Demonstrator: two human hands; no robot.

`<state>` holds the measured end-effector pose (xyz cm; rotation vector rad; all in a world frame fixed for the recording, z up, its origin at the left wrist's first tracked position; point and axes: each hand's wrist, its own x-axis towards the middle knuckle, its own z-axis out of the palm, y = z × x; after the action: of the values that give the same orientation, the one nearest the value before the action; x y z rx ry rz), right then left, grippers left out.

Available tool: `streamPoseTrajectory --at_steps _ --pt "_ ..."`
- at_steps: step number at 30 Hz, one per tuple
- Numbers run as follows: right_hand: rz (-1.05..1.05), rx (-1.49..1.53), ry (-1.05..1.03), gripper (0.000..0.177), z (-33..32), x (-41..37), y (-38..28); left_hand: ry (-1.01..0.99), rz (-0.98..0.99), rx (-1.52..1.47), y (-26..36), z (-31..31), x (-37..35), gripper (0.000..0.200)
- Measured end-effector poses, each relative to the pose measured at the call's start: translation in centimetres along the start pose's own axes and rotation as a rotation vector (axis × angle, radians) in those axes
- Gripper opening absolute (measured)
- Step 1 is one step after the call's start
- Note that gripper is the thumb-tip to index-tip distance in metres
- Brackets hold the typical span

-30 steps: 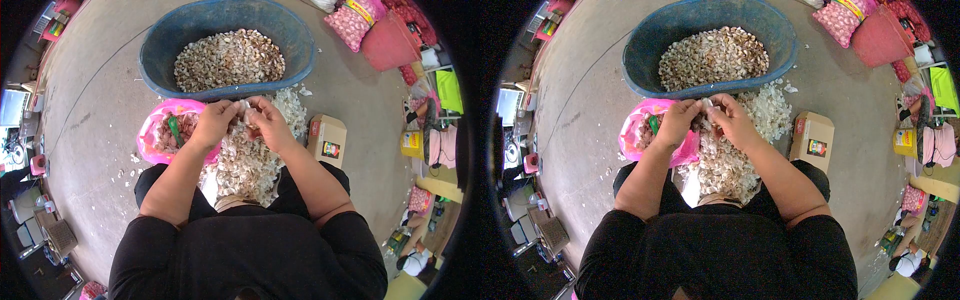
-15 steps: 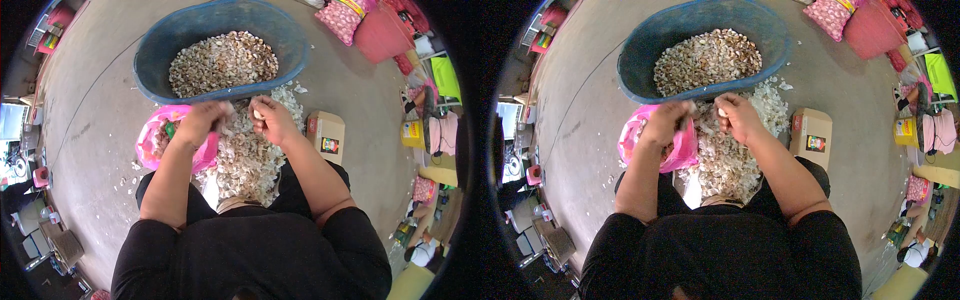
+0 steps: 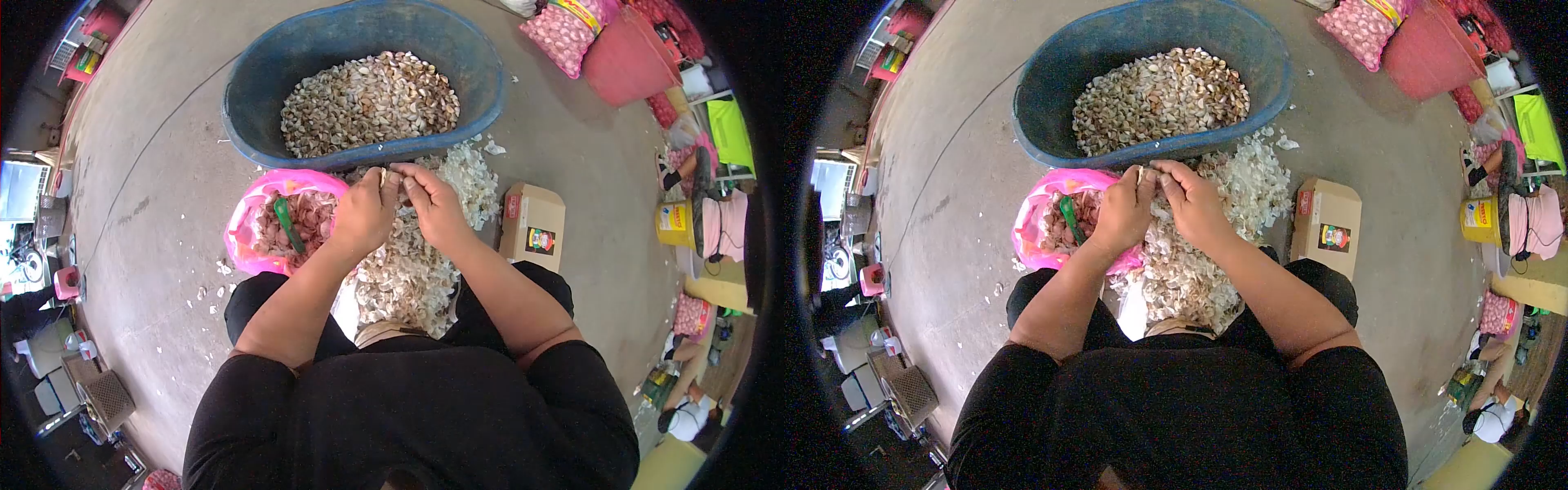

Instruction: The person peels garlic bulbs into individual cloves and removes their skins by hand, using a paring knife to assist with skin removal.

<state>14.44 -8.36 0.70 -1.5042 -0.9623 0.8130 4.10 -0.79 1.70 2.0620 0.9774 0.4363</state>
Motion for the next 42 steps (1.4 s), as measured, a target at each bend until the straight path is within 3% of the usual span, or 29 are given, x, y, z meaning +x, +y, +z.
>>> streamPoseTrajectory --at_steps 4,11,14,17,19,20,22,23,24,27,30,32,36,42 --pt "-0.023 -0.122 0.055 0.021 0.6 -0.2 0.4 0.074 0.086 0.045 0.1 0.0 -0.3 0.021" --pt "-0.046 -0.059 0.065 0.018 1.2 -0.5 0.1 0.084 0.097 -0.005 0.2 -0.1 -0.4 0.021" --pt "-0.127 -0.149 0.101 0.015 1.0 -0.7 -0.9 0.010 -0.031 -0.255 0.0 0.4 -0.5 0.025" --pt "-0.219 -0.227 0.132 0.014 0.9 -0.8 -1.1 0.141 -0.112 -0.423 0.7 0.5 -0.9 0.028" --pt "-0.243 -0.238 0.156 0.014 0.9 -0.9 -1.2 -0.058 -0.314 -0.617 -0.2 -1.4 0.3 0.028" --pt "-0.109 -0.038 0.104 0.013 0.7 -0.7 -1.2 -0.156 -0.414 -0.714 -0.4 -2.3 0.8 0.027" --pt "0.162 0.356 -0.006 0.012 -0.3 0.1 -0.8 -0.468 -0.262 -0.296 0.7 -3.3 0.6 0.026" --pt "0.194 0.287 -0.062 0.012 -1.0 0.5 -0.8 -0.610 -0.188 -0.084 0.9 -3.7 0.5 0.027" --pt "0.228 0.217 -0.130 0.012 -1.7 0.8 -0.8 -0.618 -0.085 -0.130 -0.4 -3.3 0.3 0.030" --pt "0.310 0.032 -0.259 0.015 -2.6 1.0 -0.9 -0.536 -0.239 -0.744 -1.0 -2.9 -0.2 0.032" --pt "0.229 -0.087 -0.285 0.018 -2.2 0.8 -1.4 -0.615 -0.409 -1.003 -2.0 -1.8 -0.1 0.032" --pt "0.103 -0.220 -0.260 0.023 -2.2 0.6 -1.0 -0.565 -0.480 -0.999 -1.6 -1.2 -0.2 0.029" --pt "0.087 -0.664 -0.316 0.025 -1.9 0.1 -2.3 -0.503 -0.495 -0.936 -2.1 0.3 -0.7 0.026" --pt "0.086 -0.585 -0.328 0.021 -1.4 -0.3 -1.2 -0.303 -0.473 -0.942 -2.2 1.2 -1.6 0.019"
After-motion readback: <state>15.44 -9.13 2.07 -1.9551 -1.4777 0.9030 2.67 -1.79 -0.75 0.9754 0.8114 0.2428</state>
